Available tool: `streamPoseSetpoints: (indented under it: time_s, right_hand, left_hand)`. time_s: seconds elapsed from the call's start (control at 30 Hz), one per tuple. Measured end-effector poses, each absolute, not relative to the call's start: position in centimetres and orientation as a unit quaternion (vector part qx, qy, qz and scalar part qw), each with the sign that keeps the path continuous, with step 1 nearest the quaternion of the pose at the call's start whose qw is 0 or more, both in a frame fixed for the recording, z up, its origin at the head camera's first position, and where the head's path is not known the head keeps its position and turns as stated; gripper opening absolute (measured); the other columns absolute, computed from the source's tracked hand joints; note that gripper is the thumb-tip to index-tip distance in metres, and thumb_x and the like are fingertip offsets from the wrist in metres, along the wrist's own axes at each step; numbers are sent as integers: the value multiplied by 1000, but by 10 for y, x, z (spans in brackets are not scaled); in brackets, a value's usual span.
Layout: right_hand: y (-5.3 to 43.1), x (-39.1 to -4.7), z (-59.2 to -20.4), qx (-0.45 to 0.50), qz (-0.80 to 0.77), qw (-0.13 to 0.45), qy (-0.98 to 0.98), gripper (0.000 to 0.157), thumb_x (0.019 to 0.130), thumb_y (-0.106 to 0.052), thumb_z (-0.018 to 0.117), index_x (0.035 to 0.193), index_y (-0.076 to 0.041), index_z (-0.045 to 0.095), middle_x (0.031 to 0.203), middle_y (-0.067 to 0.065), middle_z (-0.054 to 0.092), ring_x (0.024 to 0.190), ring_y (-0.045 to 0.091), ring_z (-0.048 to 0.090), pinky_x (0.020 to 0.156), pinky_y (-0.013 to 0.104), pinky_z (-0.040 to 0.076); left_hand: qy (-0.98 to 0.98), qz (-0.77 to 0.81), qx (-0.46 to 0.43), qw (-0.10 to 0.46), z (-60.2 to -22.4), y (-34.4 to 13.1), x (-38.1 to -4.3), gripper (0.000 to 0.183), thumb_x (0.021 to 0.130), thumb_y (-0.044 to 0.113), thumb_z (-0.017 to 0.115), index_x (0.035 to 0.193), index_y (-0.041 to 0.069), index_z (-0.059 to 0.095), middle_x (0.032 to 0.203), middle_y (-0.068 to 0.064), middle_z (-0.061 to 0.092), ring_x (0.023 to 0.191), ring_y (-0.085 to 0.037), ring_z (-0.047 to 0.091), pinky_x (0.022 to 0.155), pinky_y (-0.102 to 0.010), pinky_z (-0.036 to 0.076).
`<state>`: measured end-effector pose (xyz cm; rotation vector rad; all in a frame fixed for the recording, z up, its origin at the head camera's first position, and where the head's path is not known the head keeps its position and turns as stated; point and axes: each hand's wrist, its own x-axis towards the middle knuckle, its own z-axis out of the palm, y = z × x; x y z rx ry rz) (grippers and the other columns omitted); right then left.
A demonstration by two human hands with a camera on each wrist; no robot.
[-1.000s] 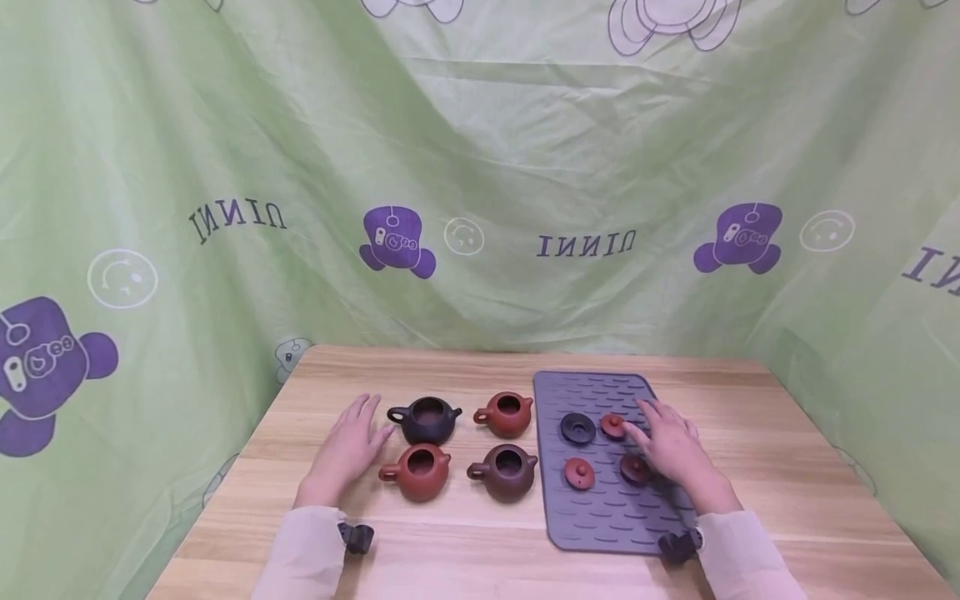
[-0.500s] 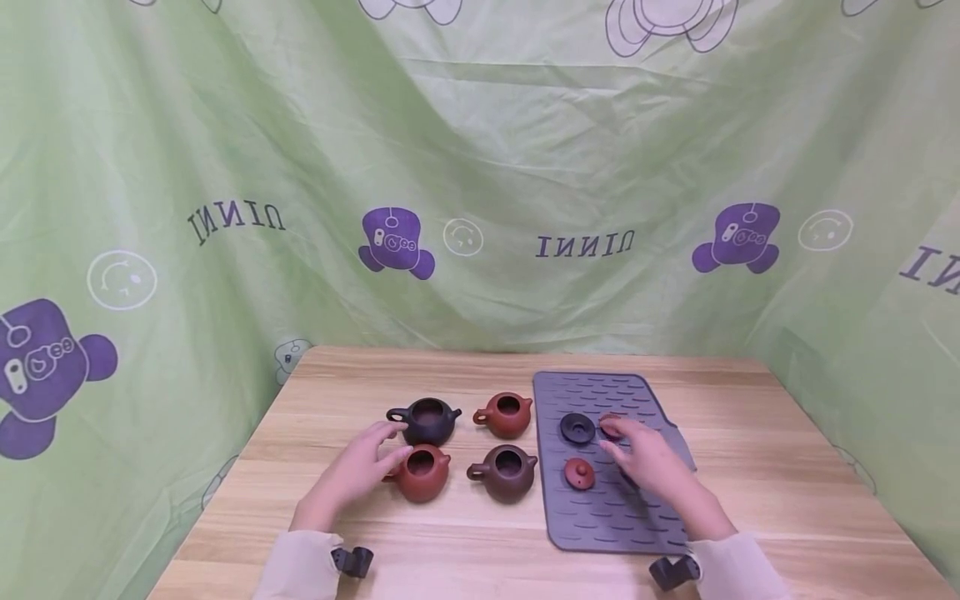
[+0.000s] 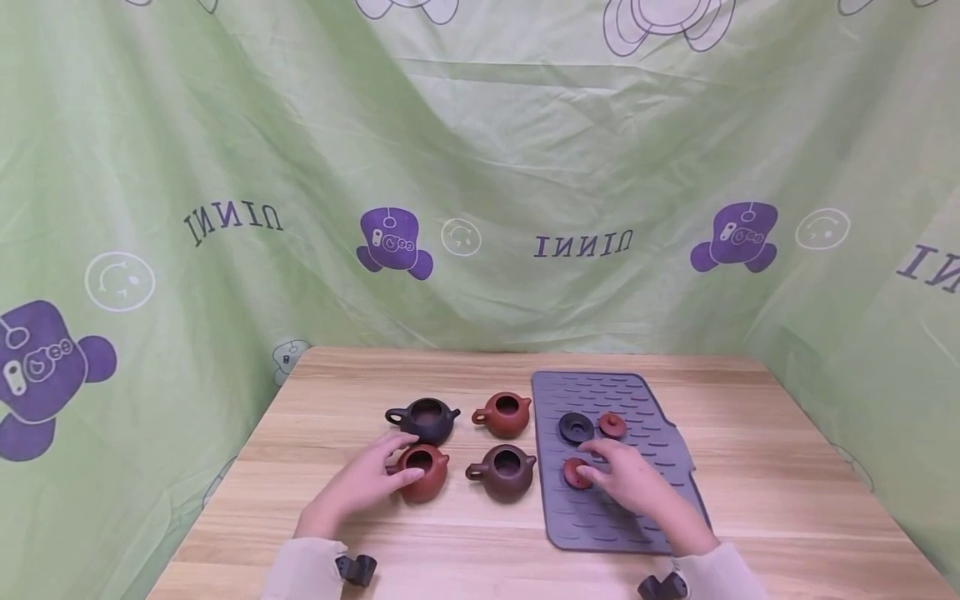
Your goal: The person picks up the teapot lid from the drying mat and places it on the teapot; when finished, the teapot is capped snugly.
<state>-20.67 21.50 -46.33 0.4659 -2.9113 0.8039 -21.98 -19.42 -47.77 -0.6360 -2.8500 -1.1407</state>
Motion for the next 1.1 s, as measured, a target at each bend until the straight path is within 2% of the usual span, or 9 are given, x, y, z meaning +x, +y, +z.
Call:
streamPoseSetpoints:
  time_s: [0.37,0.7,0.9,1.1]
  right_hand:
    - [211,-207,-478,215,259,78,-938,17,81,-18,80,95,-20,70,92,-11,65,91,12,61,83,39,51]
    - [211,-209,-481,204,246,90,-943,20,79,-14,81,96,-16,70,95,-4,67,94,19,63,85,42,51]
    - [213,-212,-488,196,261,89,-941,20,78,-11,81,94,-16,70,93,-5,66,91,16,63,83,40,52]
    - [214,-212,-490,143,304,67,-940,20,77,-9,82,91,-18,70,90,-7,66,86,14,63,81,39,53]
  left_hand:
    - [-905,-363,-219,16,-485,-195,-219,60,81,39,79,127,4,60,134,-16,54,125,-35,47,104,-52,36]
    - [-897,-397,-193,10,-488,-195,-218,62,78,32,82,128,3,60,132,-16,55,121,-35,51,102,-52,38]
    - [-883,-436,-174,14,-497,-197,-218,64,76,31,84,128,1,61,132,-18,55,124,-39,48,103,-55,36]
    - [-865,-470,-176,20,-502,-197,-219,59,76,25,85,126,3,62,129,-13,57,116,-33,56,98,-46,44]
